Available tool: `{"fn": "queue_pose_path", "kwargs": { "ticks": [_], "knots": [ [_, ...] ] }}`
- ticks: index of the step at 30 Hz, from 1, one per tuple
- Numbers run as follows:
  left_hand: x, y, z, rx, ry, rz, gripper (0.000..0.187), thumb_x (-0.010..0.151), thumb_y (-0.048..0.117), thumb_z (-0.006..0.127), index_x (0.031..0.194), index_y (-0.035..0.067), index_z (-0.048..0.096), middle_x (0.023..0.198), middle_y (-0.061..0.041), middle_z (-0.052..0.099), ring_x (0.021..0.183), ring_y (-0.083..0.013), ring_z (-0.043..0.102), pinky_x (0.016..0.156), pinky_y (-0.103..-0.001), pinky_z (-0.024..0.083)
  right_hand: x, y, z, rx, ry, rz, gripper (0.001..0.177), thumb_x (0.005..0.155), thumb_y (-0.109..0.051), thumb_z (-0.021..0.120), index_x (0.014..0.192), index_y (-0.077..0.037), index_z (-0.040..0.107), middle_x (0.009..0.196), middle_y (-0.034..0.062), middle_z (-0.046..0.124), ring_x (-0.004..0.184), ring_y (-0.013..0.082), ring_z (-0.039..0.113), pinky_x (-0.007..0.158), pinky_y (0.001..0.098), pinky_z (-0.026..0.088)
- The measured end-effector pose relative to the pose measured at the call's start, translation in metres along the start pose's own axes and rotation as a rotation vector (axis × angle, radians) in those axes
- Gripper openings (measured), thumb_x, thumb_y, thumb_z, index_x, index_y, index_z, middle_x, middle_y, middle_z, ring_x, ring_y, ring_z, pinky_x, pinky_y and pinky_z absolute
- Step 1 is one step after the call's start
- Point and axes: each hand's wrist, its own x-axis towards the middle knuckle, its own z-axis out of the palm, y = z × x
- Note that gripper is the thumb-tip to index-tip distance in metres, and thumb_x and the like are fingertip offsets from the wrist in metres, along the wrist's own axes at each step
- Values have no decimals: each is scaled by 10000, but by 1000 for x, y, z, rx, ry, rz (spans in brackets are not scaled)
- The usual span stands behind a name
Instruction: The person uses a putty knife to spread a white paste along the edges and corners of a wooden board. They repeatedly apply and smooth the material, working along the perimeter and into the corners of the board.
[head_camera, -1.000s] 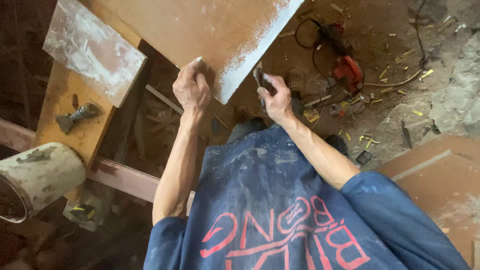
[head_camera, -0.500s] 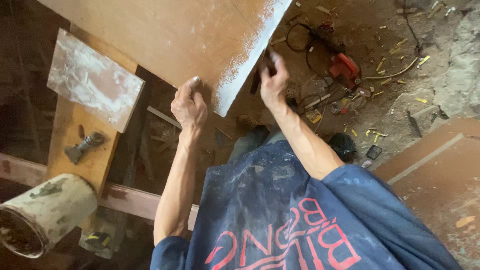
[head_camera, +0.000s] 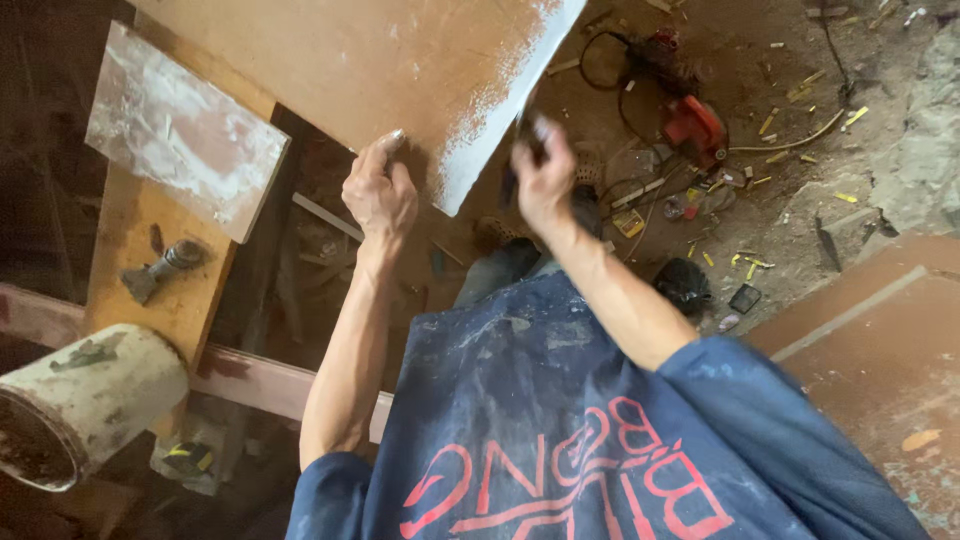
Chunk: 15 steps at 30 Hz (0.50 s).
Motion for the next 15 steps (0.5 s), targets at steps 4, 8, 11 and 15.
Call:
{"fn": "queue_pose_path", "kwargs": {
  "ticks": [4, 8, 11, 15],
  "knots": [
    [-2, -1, -4, -18, 0, 32, 340, 837, -21, 589, 1120, 88, 744, 1102, -135, 752, 1021, -308, 725, 908, -386, 579, -54, -4, 5, 162, -130, 542, 461, 910, -81, 659, 1350, -5, 545, 997, 208, 699, 810, 295, 683, 687, 432, 576],
    [-6, -3, -5, -34, -15, 12, 346, 842, -38, 585, 1124, 86, 741, 1133, -130, 750, 1046, -303, 720, 923, -384, 579, -36, 4, 4, 161, -9, 55, 419, 981, -62, 651, 1374, 28, 536, 1250, 161, 658, 1087, 245, 666, 950, 381, 599],
    [-3, -2, -2, -41, -15, 17, 344, 840, -42, 589, 1125, 80, 738, 1151, -134, 745, 1076, -305, 718, 948, -382, 579, -27, 12, 22, 84, 61, -48, 410, 991, -33, 658, 1377, 33, 537, 1271, 174, 657, 1142, 256, 662, 995, 377, 580],
    [-6, -3, -2, -49, 6, 27, 340, 839, -45, 593, 1121, 77, 739, 1180, -144, 742, 1117, -318, 709, 978, -387, 573, -65, 18, 41, -69, 51, -9, 405, 949, 5, 657, 1342, 21, 558, 1205, 167, 689, 1085, 252, 702, 950, 363, 608]
  ]
}}
